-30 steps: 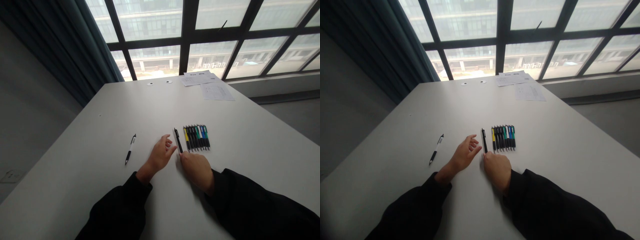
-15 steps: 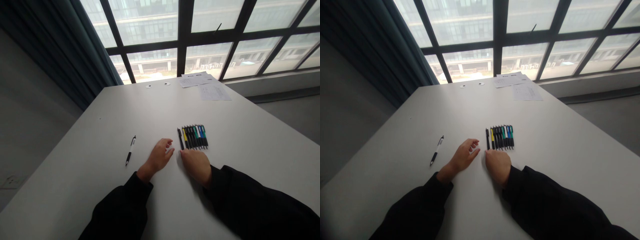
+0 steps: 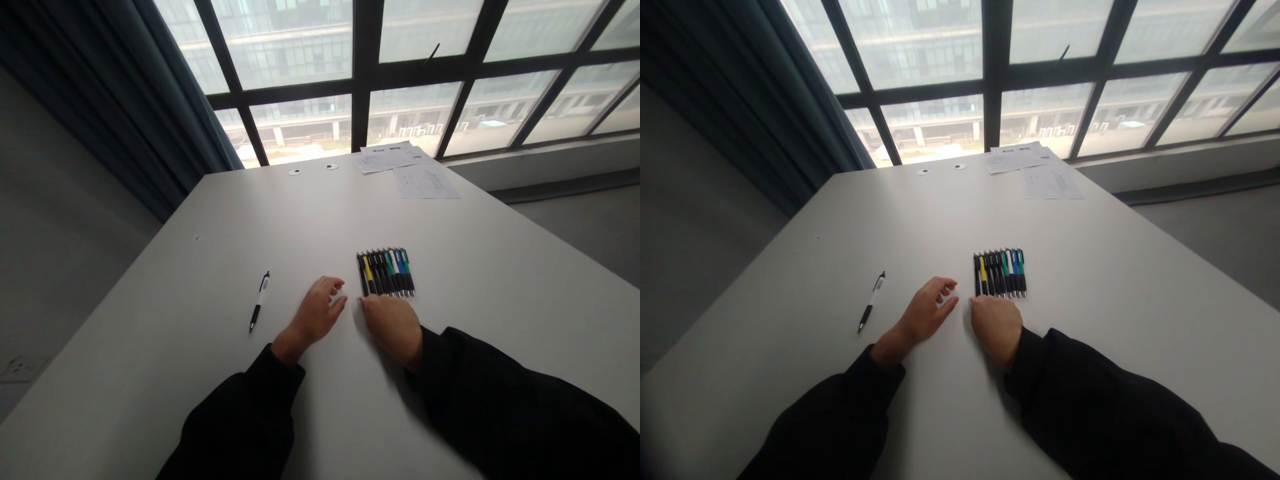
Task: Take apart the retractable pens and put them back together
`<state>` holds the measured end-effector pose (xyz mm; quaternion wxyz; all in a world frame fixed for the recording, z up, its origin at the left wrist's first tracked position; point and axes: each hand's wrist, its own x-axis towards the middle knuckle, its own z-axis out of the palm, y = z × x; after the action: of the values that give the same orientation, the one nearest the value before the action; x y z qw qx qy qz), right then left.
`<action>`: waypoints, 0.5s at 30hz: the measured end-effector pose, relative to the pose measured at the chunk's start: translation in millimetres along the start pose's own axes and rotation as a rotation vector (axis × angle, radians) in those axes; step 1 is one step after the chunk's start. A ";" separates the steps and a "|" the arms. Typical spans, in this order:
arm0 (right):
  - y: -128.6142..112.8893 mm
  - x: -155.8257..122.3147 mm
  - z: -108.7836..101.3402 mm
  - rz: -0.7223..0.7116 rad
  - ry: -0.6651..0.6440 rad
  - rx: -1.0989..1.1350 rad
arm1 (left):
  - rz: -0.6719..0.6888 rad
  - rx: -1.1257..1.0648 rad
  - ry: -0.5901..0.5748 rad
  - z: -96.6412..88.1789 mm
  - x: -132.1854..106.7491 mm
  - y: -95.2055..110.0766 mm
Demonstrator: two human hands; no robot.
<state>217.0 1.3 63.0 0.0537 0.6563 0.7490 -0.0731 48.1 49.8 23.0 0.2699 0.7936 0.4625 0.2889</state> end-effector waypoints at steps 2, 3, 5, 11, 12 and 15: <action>-0.5 0.1 -0.3 0.007 -0.006 -0.003 | -0.002 -0.001 -0.001 -0.3 -0.5 -0.4; -0.9 0.2 -0.4 0.009 -0.007 -0.004 | -0.003 -0.001 -0.002 -0.4 -0.7 -0.8; -1.8 0.4 -0.5 0.013 -0.006 -0.002 | -0.005 0.000 -0.004 -0.6 -1.0 -1.8; -3.2 0.2 -0.9 0.014 0.007 0.012 | -0.011 -0.001 -0.005 -0.4 -1.2 -3.1; -3.1 0.1 -0.9 0.012 0.009 0.014 | -0.011 -0.001 -0.005 -0.3 -1.2 -2.9; -2.5 0.3 -0.6 0.007 0.013 0.017 | -0.009 -0.004 -0.006 -0.1 -1.5 -2.2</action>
<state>214.5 1.5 63.7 0.0435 0.6598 0.7464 -0.0753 46.1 49.4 21.2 0.2744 0.7918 0.4648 0.2861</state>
